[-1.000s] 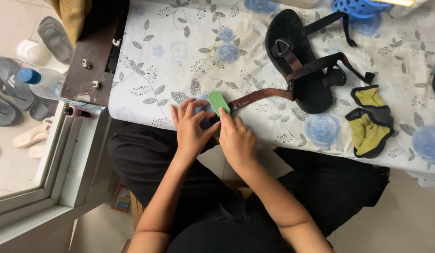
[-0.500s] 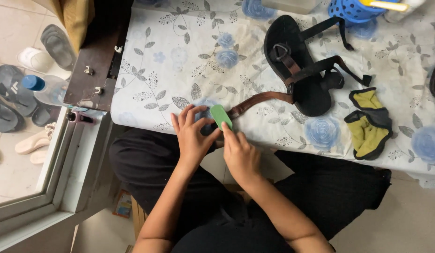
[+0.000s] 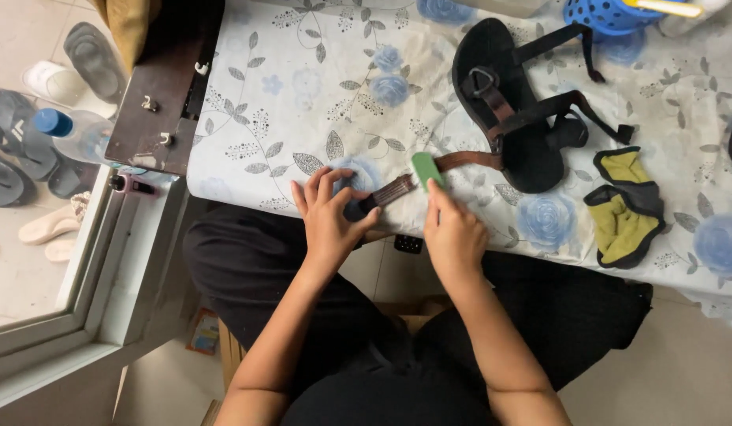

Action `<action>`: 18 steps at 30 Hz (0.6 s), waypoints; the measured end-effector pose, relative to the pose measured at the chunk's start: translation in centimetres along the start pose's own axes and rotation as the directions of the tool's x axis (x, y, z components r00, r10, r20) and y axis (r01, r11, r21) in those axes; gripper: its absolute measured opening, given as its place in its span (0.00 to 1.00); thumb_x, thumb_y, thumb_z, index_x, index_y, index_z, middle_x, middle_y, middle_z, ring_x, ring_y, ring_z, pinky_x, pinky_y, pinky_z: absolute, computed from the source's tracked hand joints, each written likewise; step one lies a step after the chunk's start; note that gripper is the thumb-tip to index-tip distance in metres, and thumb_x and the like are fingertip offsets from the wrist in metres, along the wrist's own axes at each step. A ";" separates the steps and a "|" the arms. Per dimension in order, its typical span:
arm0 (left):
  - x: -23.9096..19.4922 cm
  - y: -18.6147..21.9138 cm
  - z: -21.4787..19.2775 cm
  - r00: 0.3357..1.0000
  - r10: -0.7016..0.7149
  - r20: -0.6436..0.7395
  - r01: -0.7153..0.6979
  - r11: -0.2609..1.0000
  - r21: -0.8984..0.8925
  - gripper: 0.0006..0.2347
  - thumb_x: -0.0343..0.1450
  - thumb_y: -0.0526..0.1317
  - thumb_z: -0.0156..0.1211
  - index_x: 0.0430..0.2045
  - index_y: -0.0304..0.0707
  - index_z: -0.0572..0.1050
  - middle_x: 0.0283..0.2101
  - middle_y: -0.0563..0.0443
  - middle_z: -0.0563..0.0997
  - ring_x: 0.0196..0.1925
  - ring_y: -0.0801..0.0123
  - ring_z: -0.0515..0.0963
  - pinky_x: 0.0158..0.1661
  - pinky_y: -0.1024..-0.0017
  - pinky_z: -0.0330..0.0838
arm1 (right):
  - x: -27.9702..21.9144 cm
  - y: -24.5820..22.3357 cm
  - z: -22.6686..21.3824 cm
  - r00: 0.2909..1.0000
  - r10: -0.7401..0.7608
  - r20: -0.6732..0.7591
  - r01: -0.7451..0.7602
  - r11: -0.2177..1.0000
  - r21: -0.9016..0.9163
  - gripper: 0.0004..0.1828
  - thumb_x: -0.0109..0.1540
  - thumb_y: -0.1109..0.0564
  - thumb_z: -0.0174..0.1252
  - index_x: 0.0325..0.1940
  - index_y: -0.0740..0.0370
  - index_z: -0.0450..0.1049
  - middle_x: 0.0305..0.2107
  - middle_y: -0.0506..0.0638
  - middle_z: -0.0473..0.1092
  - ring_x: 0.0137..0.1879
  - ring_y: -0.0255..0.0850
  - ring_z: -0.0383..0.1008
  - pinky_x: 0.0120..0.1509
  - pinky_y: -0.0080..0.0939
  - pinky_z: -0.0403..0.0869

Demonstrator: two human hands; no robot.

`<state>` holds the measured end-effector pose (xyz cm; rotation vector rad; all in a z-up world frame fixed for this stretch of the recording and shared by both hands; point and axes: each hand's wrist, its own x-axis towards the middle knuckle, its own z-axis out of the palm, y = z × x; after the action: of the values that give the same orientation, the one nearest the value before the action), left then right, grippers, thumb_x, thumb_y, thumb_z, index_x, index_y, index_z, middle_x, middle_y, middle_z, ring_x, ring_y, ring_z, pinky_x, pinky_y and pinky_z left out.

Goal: The person scrubs the brown straps of a black sandal using a green brush. They hold the sandal steady with one hand while scrubbing the straps with the other, occasionally dipping the brush into a container of water.

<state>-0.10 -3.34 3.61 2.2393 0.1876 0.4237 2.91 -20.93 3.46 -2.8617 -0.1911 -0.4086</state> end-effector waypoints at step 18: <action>-0.3 -0.9 0.2 1.000 -0.008 0.027 0.009 1.000 -0.026 0.10 0.55 0.44 0.67 0.23 0.45 0.75 0.46 0.55 0.70 0.59 0.55 0.58 0.58 0.41 0.27 | -3.7 -3.0 -2.1 0.975 -0.221 -0.035 0.223 0.957 0.186 0.15 0.54 0.52 0.55 0.44 0.39 0.73 0.18 0.48 0.69 0.20 0.49 0.71 0.19 0.48 0.70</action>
<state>-0.29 -2.94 2.73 2.2163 0.1763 0.3888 -1.62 -18.94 4.98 -2.6575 -0.5241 -0.4269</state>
